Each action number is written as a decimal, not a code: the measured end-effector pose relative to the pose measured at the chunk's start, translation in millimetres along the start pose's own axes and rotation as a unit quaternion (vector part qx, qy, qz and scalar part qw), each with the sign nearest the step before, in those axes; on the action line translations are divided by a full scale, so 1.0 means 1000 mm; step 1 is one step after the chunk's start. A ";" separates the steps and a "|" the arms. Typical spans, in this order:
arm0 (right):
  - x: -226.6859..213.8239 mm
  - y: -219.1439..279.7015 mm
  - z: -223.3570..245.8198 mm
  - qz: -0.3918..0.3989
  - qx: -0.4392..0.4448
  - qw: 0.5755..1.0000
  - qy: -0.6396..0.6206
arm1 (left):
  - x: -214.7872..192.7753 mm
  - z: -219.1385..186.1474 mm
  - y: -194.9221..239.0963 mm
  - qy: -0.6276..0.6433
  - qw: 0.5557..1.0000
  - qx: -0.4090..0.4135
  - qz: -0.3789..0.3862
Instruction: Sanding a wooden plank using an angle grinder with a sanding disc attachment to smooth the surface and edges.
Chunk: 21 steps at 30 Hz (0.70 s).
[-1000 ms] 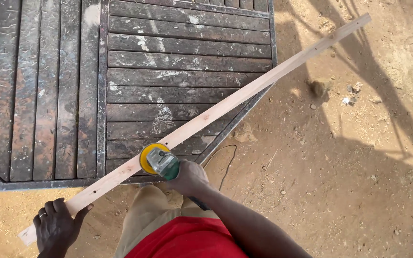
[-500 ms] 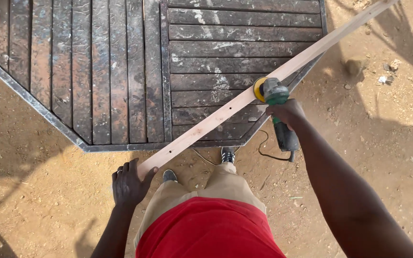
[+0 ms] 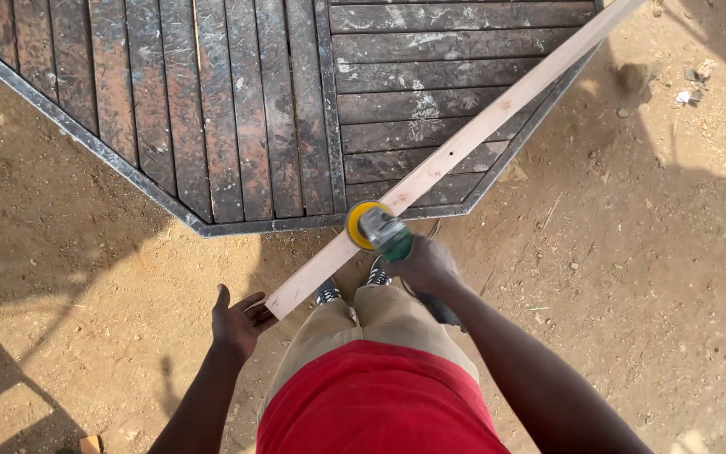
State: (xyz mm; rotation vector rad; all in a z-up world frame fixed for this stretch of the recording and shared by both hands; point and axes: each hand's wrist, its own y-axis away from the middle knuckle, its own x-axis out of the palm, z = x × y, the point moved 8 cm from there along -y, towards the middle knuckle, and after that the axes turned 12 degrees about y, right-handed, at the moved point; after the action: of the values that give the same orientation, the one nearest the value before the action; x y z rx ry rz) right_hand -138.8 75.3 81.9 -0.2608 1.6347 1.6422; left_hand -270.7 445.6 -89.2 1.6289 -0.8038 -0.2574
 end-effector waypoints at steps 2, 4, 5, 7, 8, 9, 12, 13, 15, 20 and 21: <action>-0.022 -0.035 -0.052 -0.043 0.027 0.999 -0.017 | -0.004 0.007 0.003 0.027 1.000 0.011 -0.005; -0.044 -0.052 -0.084 -0.084 0.057 0.994 -0.036 | -0.011 0.013 0.001 0.051 0.998 0.019 -0.011; -0.053 -0.051 -0.091 -0.103 0.074 0.990 -0.065 | -0.017 0.016 -0.003 0.066 0.997 0.028 -0.012; -0.064 -0.045 -0.096 -0.125 0.092 0.984 -0.090 | -0.016 0.021 -0.011 0.083 0.996 0.035 -0.009; -0.056 -0.039 -0.089 -0.117 0.088 0.985 -0.087 | -0.019 0.021 -0.010 0.081 0.996 0.033 -0.012; -0.049 -0.032 -0.082 -0.109 0.083 0.987 -0.084 | -0.021 0.022 -0.009 0.078 0.996 0.032 -0.015; -0.005 0.011 -0.016 -0.022 0.022 1.000 0.001 | -0.028 0.024 -0.010 0.088 0.995 0.038 -0.011; 0.009 0.023 0.006 -0.020 0.019 1.000 0.005 | -0.027 0.024 -0.007 0.093 0.995 0.039 -0.014; 0.051 0.046 0.057 0.067 -0.054 0.993 0.083 | -0.025 0.024 -0.003 0.116 0.992 0.040 -0.010; 0.065 0.063 0.108 0.093 -0.135 0.977 0.135 | -0.017 0.034 0.022 0.185 0.982 0.040 0.000; 0.050 0.073 0.116 0.097 -0.135 0.973 0.162 | -0.012 0.036 0.024 0.201 0.979 0.039 0.019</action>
State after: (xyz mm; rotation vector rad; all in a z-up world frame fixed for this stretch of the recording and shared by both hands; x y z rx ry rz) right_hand -175.8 210.8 122.3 -0.5464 1.7129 2.0607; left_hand -309.2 424.6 -78.7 1.6639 -0.5390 0.1309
